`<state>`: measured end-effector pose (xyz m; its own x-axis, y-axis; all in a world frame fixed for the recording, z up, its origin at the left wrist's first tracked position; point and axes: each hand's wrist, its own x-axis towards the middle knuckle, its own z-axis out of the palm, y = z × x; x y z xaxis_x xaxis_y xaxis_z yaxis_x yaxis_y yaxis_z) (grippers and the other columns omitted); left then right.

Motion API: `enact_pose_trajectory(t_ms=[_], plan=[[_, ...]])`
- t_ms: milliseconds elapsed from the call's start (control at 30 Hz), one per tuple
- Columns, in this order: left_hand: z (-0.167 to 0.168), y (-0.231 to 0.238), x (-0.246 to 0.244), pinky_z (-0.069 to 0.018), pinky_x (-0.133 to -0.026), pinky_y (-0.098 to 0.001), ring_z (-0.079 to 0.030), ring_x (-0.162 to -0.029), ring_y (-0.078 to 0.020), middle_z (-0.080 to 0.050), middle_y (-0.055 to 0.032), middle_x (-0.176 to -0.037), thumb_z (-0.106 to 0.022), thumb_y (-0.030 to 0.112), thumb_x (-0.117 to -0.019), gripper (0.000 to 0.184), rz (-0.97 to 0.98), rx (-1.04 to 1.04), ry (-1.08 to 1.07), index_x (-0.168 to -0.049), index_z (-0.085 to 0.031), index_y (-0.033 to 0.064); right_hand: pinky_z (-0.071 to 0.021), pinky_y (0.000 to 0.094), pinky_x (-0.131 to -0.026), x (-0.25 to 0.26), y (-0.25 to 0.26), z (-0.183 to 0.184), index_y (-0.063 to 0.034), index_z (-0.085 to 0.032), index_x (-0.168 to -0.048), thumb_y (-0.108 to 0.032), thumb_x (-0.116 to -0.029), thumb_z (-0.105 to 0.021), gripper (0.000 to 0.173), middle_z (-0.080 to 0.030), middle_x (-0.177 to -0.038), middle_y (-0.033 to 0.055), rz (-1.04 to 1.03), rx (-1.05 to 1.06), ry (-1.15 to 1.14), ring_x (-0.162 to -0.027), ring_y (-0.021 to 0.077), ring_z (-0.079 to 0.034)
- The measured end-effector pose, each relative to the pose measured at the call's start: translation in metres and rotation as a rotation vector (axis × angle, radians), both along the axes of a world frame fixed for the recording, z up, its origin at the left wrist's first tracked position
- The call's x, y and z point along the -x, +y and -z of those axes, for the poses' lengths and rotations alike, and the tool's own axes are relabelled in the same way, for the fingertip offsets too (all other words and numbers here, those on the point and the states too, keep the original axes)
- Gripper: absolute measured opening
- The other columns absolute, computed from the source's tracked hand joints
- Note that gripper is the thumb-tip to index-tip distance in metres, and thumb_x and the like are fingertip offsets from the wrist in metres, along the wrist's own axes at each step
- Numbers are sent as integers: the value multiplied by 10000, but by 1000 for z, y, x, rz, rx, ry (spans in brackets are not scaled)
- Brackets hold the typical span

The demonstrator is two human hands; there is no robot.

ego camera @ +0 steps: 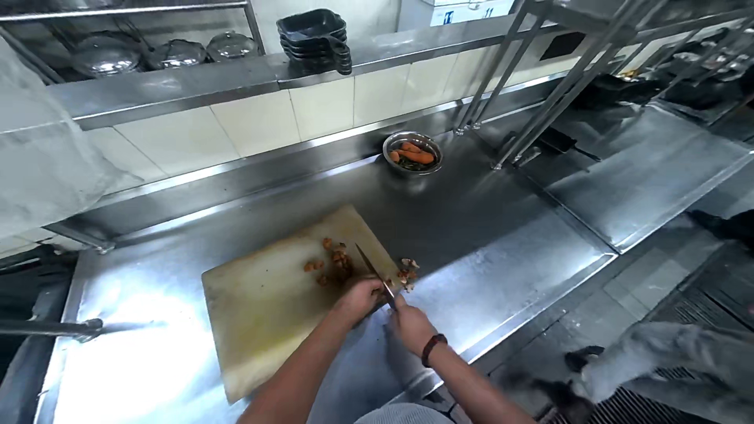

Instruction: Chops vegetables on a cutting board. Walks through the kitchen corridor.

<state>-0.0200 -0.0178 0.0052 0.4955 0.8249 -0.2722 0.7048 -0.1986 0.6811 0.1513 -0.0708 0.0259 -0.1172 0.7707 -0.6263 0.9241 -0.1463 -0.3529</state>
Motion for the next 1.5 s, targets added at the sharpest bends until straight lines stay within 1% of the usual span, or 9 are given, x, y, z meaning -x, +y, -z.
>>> enact_pose_trajectory(t_ms=[200,267,367,567,867,1000,1100,1300,1500], plan=[[-29,15,-1,-460,-1131,-458,-611,-1290,-252,-635,-122,-1392,-472,261,-1100,367,-106,104,43,-1408,-608,116,-550,547,-933,-29,3,-26,-103,-399,-1511,-393,-1109,-382,496,-706,-1108,190,64,-9,-17,-1050,366,-706],[-43,32,7,-465,-1117,-482,-602,-1285,-251,-651,-73,-1365,-515,258,-1068,332,-260,-35,193,-1354,-662,177,-564,528,-893,-30,-6,-34,-103,-438,-1439,-399,-1110,-375,447,-704,-1048,172,94,-32,-23,-1003,354,-714],[-59,63,23,-495,-1071,-528,-584,-1280,-336,-638,-132,-1334,-592,174,-1013,327,-400,-123,361,-1333,-657,145,-567,540,-855,-25,-27,-36,-94,-483,-1373,-389,-1106,-388,409,-699,-1000,175,65,-12,35,-956,360,-715],[-57,93,33,-497,-1013,-592,-599,-1250,-381,-680,-162,-1270,-626,200,-978,286,-245,11,631,-1238,-711,115,-567,552,-863,-33,-46,1,-102,-485,-1386,-394,-1099,-394,420,-711,-1014,178,103,7,55,-977,366,-720],[-47,69,-10,-524,-1030,-517,-643,-1192,-257,-687,-61,-1256,-636,233,-1010,219,-12,-48,323,-1198,-726,166,-570,534,-857,-48,-27,-9,-110,-489,-1363,-405,-1098,-395,407,-706,-999,162,186,-16,17,-968,344,-719],[-20,53,-23,-465,-1118,-479,-588,-1296,-245,-665,-63,-1328,-621,214,-1008,282,106,-41,270,-1273,-702,161,-565,534,-902,-42,-21,-14,-112,-433,-1468,-404,-1101,-384,472,-711,-1064,165,143,-8,0,-1019,347,-717],[-23,48,-17,-444,-1144,-464,-556,-1334,-249,-611,-76,-1408,-688,236,-974,425,27,3,203,-1390,-625,179,-566,541,-891,-40,-16,-18,-96,-469,-1402,-397,-1103,-377,434,-707,-1061,176,105,-6,-10,-1023,359,-714],[-24,41,-11,-489,-1096,-443,-635,-1220,-222,-688,-66,-1272,-616,173,-1015,222,-6,-21,155,-1204,-726,135,-560,556,-930,-32,8,-33,-110,-445,-1460,-394,-1104,-376,460,-683,-1179,196,32,-6,-96,-1109,379,-691],[-14,34,-20,-456,-1127,-441,-618,-1265,-251,-687,-101,-1300,-625,125,-989,256,8,-8,159,-1220,-734,102,-548,582,-945,-22,17,-92,-88,-382,-1497,-310,-1088,-434,468,-678,-1199,225,-73,137,-175,-1138,408,-680]])
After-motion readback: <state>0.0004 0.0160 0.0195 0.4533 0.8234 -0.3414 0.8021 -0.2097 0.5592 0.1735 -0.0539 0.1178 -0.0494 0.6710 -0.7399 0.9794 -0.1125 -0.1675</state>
